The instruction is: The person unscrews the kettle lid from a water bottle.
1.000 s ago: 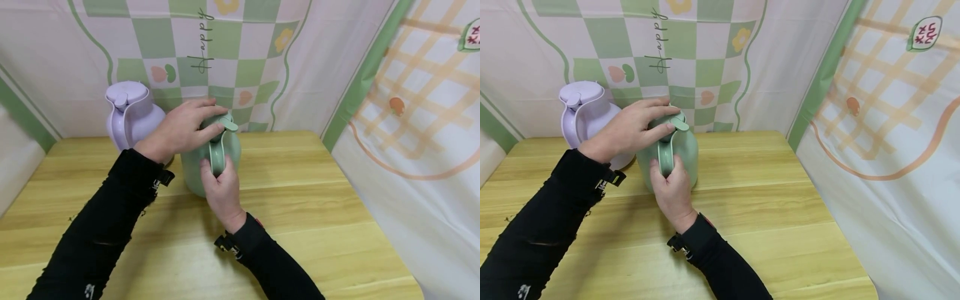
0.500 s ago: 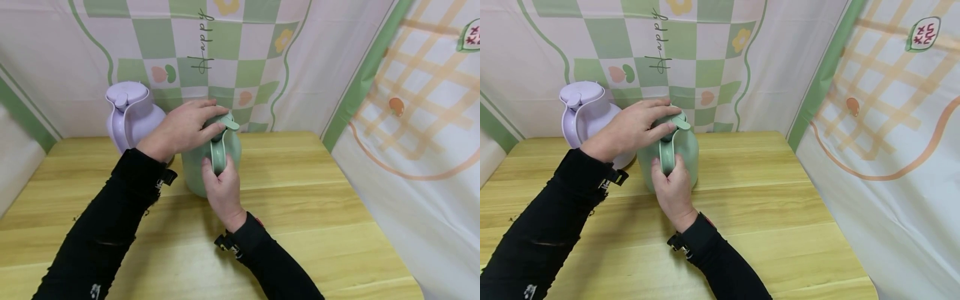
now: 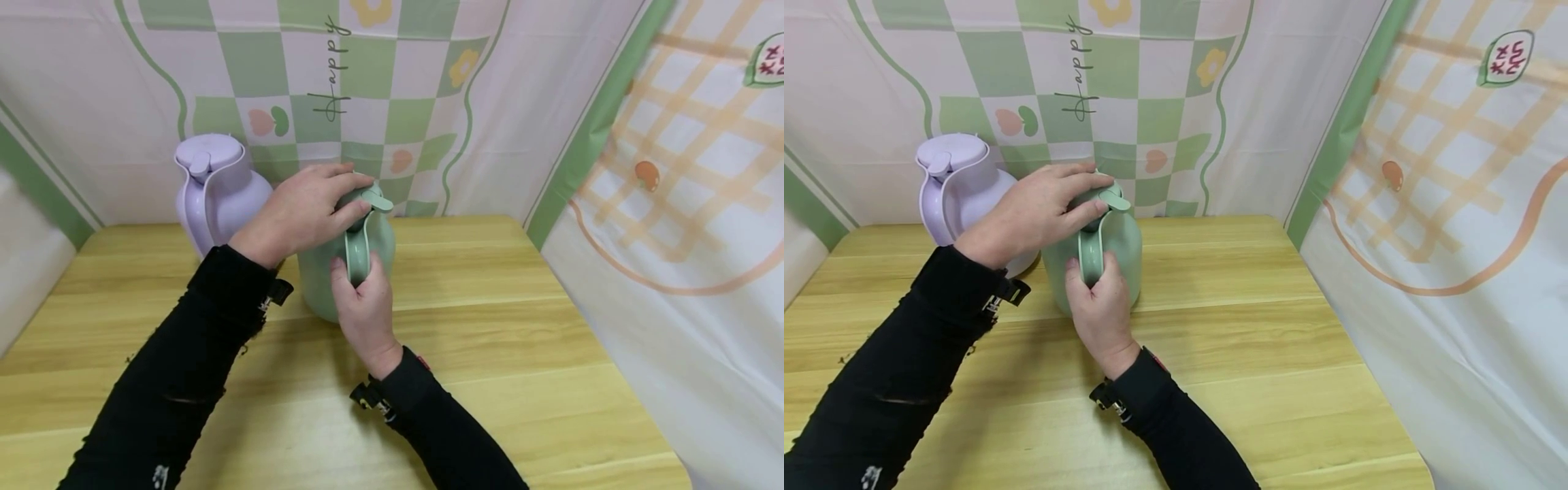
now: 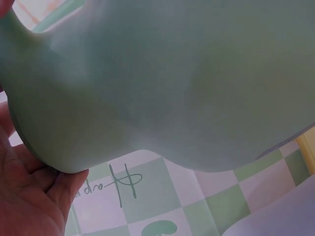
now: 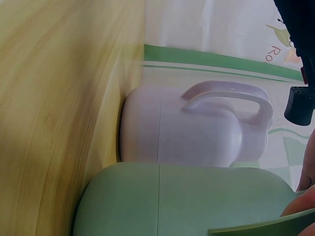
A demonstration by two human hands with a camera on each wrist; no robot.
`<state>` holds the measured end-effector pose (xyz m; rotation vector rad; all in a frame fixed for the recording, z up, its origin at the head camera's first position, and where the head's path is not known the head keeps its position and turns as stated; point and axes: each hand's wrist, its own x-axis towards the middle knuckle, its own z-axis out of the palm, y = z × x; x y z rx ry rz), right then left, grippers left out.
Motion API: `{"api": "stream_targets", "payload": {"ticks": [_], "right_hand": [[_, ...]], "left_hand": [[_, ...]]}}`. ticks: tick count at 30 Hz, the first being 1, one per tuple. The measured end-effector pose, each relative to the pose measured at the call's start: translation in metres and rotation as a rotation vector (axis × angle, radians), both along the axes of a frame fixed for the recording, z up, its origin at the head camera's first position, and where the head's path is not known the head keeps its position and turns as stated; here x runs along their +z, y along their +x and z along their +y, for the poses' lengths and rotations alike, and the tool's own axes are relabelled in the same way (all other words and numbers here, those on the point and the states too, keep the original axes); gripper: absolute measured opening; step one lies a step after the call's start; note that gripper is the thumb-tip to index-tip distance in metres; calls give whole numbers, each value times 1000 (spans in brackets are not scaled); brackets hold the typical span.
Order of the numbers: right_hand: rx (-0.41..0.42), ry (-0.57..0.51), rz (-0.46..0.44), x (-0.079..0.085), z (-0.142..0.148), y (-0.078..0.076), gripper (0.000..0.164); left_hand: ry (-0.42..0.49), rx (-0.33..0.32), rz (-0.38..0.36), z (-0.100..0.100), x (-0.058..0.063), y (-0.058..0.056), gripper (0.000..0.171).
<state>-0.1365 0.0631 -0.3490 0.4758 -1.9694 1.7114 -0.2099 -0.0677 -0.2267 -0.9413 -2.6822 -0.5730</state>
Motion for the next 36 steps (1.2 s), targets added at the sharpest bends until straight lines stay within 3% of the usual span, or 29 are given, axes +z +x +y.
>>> {"api": "stream_targets", "payload": {"ticks": [12,24,36], "right_hand": [[-19,11,0,0,0,0,23],[20,-7,-19,-2,0,0,23],[-3,6,-15,-1,0,0,23]], "left_hand": [[27,8,104,3,-3,1,46],[41,101,98,7,-3,3,50],[51,179,76,13,-3,2,54]]}}
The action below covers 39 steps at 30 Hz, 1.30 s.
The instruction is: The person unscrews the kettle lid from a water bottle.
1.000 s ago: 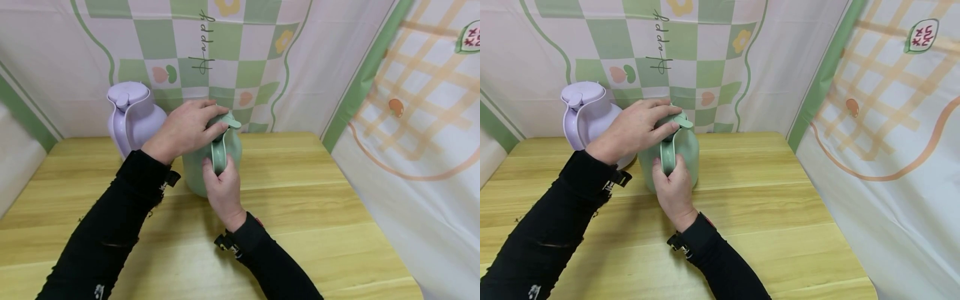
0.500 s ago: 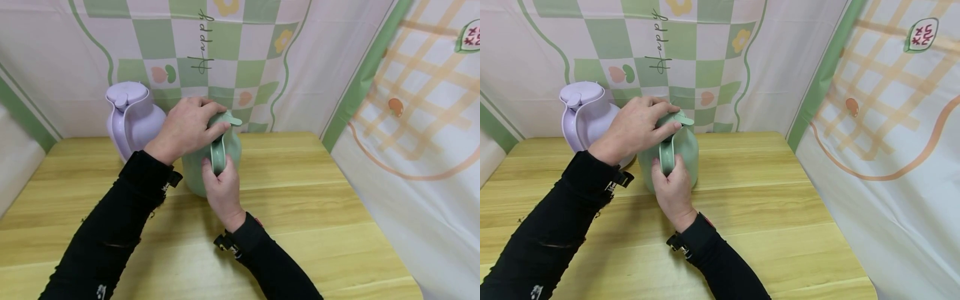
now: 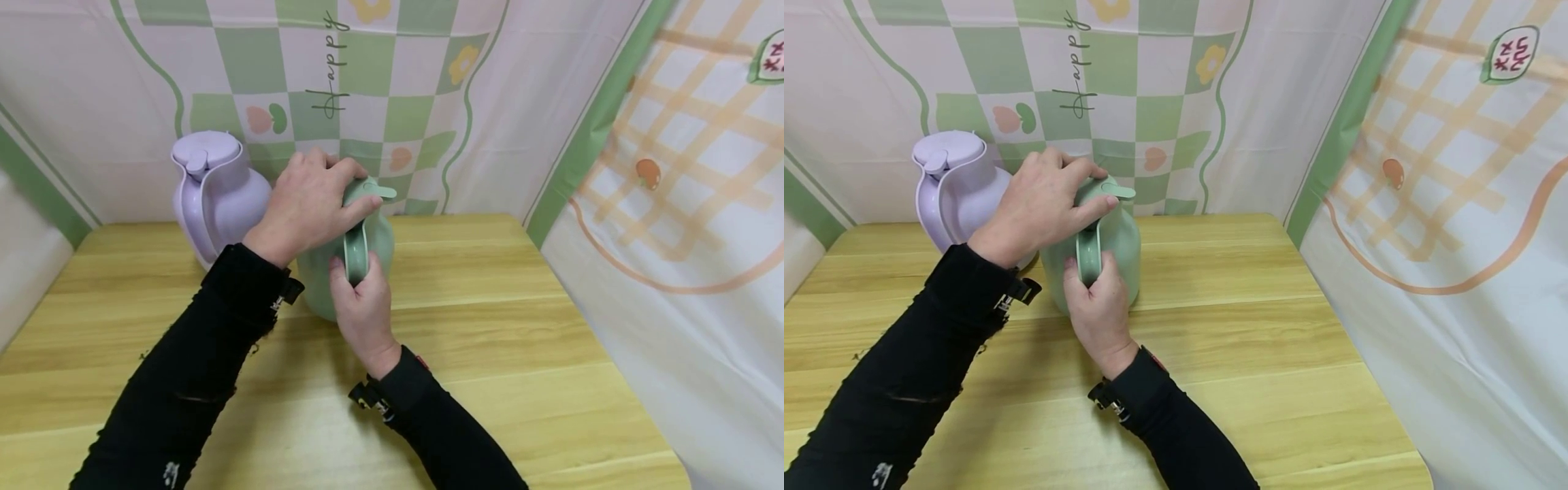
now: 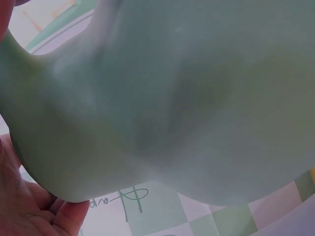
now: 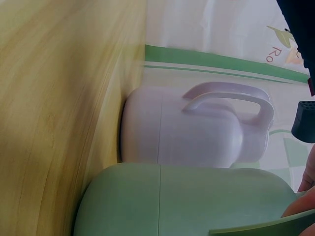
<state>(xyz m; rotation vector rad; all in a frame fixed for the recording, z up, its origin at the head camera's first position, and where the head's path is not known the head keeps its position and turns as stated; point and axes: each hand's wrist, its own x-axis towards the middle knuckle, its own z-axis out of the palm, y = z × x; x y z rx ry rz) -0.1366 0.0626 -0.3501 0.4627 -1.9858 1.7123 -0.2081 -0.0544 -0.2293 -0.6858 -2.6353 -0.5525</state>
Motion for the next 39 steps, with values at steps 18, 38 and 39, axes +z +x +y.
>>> {"api": "stream_targets", "payload": {"ticks": [18,38,39], "right_hand": [[1,-10,0,2,0,0,24],[-15,3,14,0,-1,1,22],[-16,2,13,0,-1,1,22]], "left_hand": [[40,57,1,3,-1,-1,61],[-10,-179,-135,-18,5,0,67],[-20,-188,-130,-19,5,0,65]]}}
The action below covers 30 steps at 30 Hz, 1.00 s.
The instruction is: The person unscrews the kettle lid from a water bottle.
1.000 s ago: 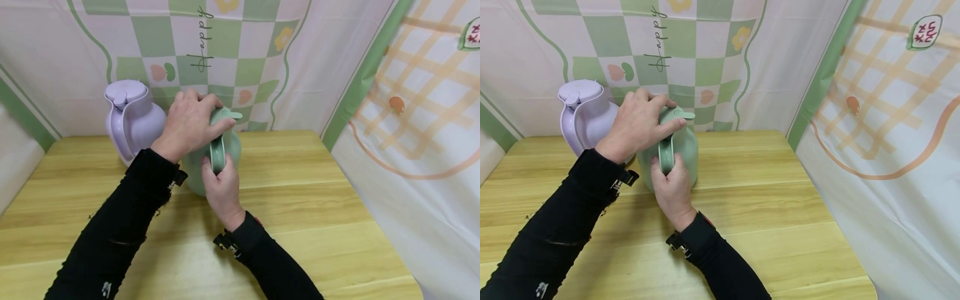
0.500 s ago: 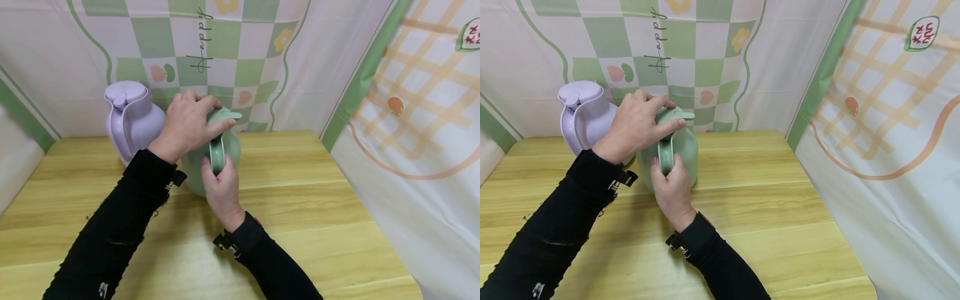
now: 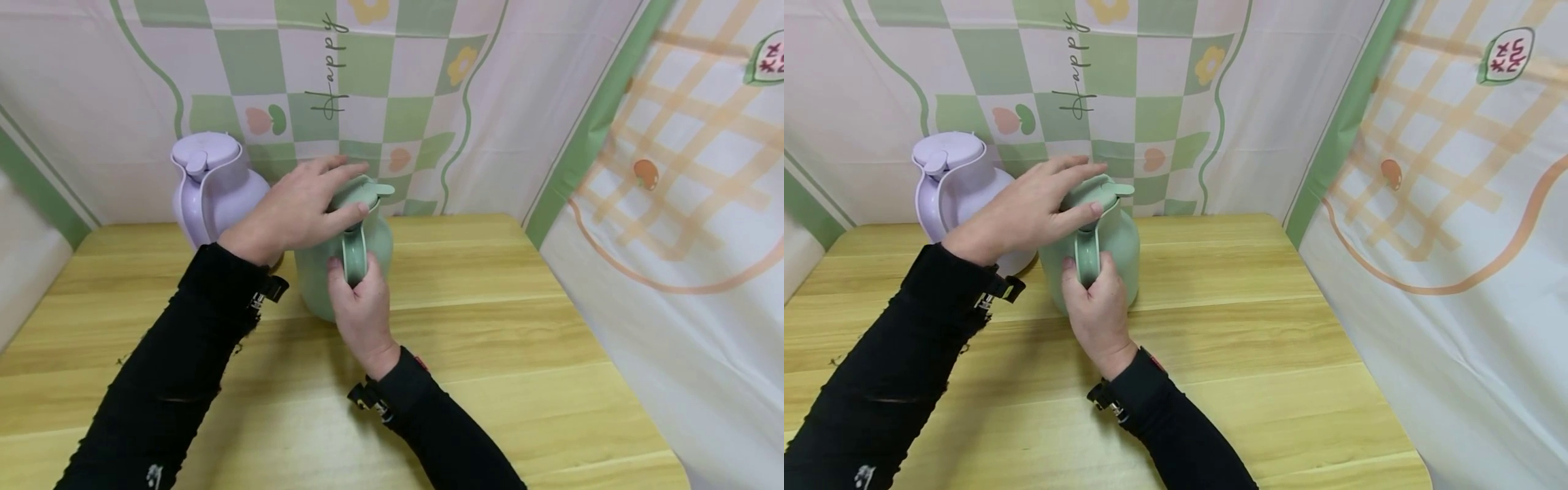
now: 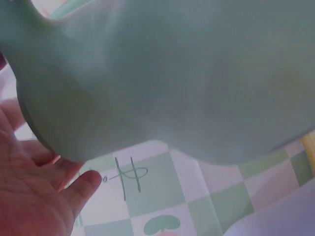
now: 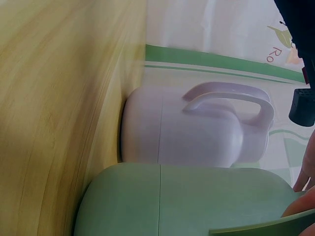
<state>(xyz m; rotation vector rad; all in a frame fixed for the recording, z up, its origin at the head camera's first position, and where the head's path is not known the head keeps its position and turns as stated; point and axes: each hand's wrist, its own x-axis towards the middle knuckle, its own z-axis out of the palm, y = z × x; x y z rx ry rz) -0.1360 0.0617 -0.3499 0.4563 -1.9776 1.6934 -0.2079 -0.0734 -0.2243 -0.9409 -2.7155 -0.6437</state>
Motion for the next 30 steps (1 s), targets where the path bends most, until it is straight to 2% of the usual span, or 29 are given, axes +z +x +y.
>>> {"api": "stream_targets", "payload": {"ticks": [5,11,24,30], "right_hand": [[-12,-1,-3,0,0,1,24],[-11,-7,0,0,0,1,25],[-16,-19,-13,1,-1,0,24],[-13,-14,-3,1,-1,0,24]], "left_hand": [[-38,-23,37,-1,1,1,54],[-41,-19,50,0,1,0,51],[5,19,143,4,-4,0,49],[34,59,169,7,-7,0,48]]}}
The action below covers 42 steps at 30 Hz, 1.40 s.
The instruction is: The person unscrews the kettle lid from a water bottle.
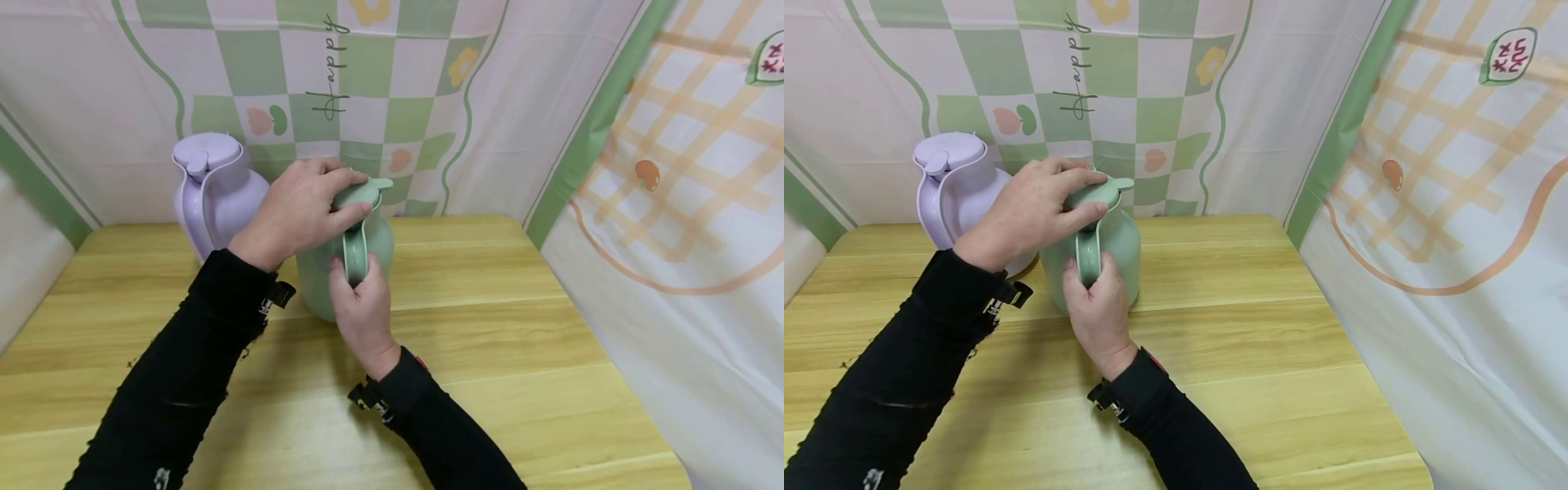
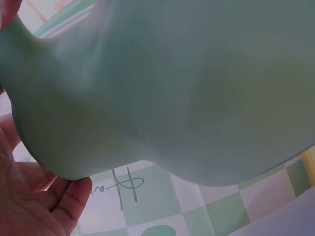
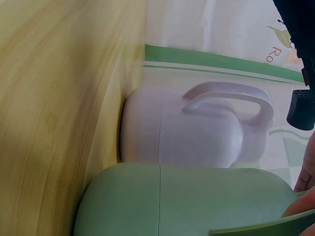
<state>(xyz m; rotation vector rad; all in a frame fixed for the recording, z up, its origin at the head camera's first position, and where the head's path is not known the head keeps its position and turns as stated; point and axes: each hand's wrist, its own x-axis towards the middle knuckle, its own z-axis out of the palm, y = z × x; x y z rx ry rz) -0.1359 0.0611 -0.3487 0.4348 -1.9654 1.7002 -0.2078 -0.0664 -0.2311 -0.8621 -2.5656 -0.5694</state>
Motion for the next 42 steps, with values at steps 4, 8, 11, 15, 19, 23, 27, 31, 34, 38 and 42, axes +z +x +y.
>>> {"api": "stream_targets", "payload": {"ticks": [4,8,11,15,19,23,27,31,34,38,42], "right_hand": [[9,-1,-1,0,0,0,25],[16,-3,-8,0,0,0,26],[21,-2,-8,0,0,0,27],[26,0,-6,0,0,0,26],[32,-4,-4,0,0,0,25],[30,-2,-4,0,0,0,25],[32,-3,-7,0,0,0,24],[31,1,-6,-1,0,0,24],[30,8,-5,-1,0,0,24],[28,5,-5,-1,0,0,25],[21,3,-6,-1,0,1,26]], "left_hand": [[27,32,-15,1,-2,0,48],[46,59,-41,2,-3,0,50],[51,75,-58,3,-3,-1,52],[48,92,-70,4,-2,0,54],[38,108,-68,6,-1,0,55],[33,128,-66,7,0,1,56],[26,147,-68,9,1,0,57],[17,167,-58,10,2,1,58],[16,178,-44,10,2,2,60],[22,183,-39,10,3,3,60],[20,183,-39,9,3,4,62]]}}
